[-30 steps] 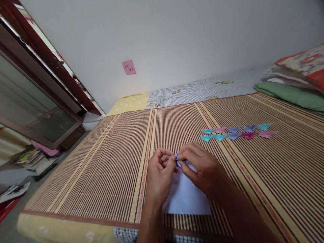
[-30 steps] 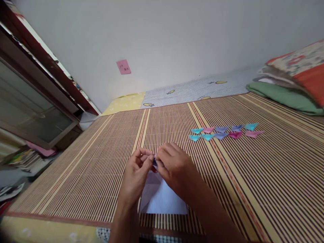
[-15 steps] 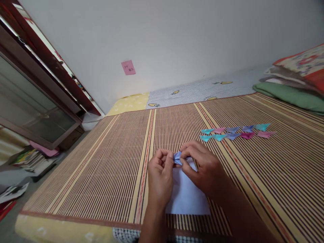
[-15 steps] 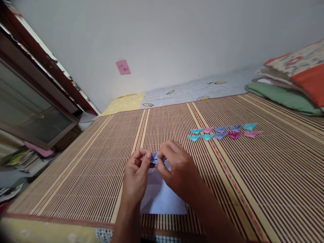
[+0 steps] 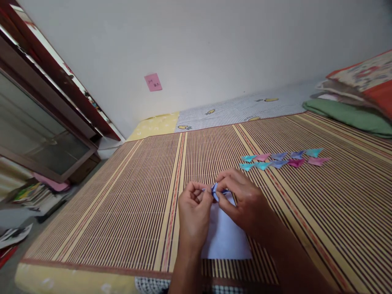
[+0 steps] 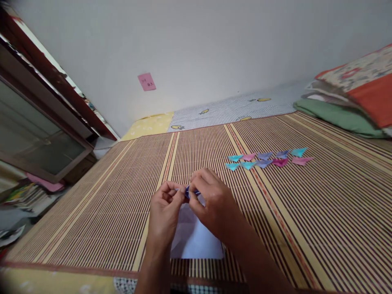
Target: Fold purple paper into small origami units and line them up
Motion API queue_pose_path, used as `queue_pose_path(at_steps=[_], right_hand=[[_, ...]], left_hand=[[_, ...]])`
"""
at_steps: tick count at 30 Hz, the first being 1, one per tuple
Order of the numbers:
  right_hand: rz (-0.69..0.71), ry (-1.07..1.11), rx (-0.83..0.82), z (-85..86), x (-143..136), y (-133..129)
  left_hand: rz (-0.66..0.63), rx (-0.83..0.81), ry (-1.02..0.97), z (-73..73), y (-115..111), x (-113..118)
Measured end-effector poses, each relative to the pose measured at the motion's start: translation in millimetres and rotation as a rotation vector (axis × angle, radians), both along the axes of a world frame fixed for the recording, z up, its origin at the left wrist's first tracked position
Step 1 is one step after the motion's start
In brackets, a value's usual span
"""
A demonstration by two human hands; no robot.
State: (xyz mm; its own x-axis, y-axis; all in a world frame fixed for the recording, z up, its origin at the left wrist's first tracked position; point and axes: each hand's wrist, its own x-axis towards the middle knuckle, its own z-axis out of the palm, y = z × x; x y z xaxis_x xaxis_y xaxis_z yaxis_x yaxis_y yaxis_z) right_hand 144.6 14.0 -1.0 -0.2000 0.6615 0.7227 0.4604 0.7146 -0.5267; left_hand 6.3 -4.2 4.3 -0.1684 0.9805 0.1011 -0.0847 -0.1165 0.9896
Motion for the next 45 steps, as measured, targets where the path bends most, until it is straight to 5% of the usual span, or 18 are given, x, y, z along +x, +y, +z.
queue_pose_path(at_steps=[15, 21, 29, 45], right_hand=[[-0.006, 0.035, -0.025, -0.7, -1.9, -2.8], [-0.003, 0.095, -0.034, -0.6, 2.2, -0.3], [-0.06, 0.021, 0.013, -2.4, -1.6, 0.2], [-0.035, 0.026, -0.103, -2.9, -0.6, -0.3]], left_hand=[[-0.03, 0.001, -0.024, -0.3, 0.1, 0.7], [-0.17, -0.076, -0.199, 1.9, 0.4, -4.2], [-0.19, -0.164, -0.384, -9.4, 3.7, 3.9], [-0.119, 0.009, -0.033, -8.6, 0.4, 7.2]])
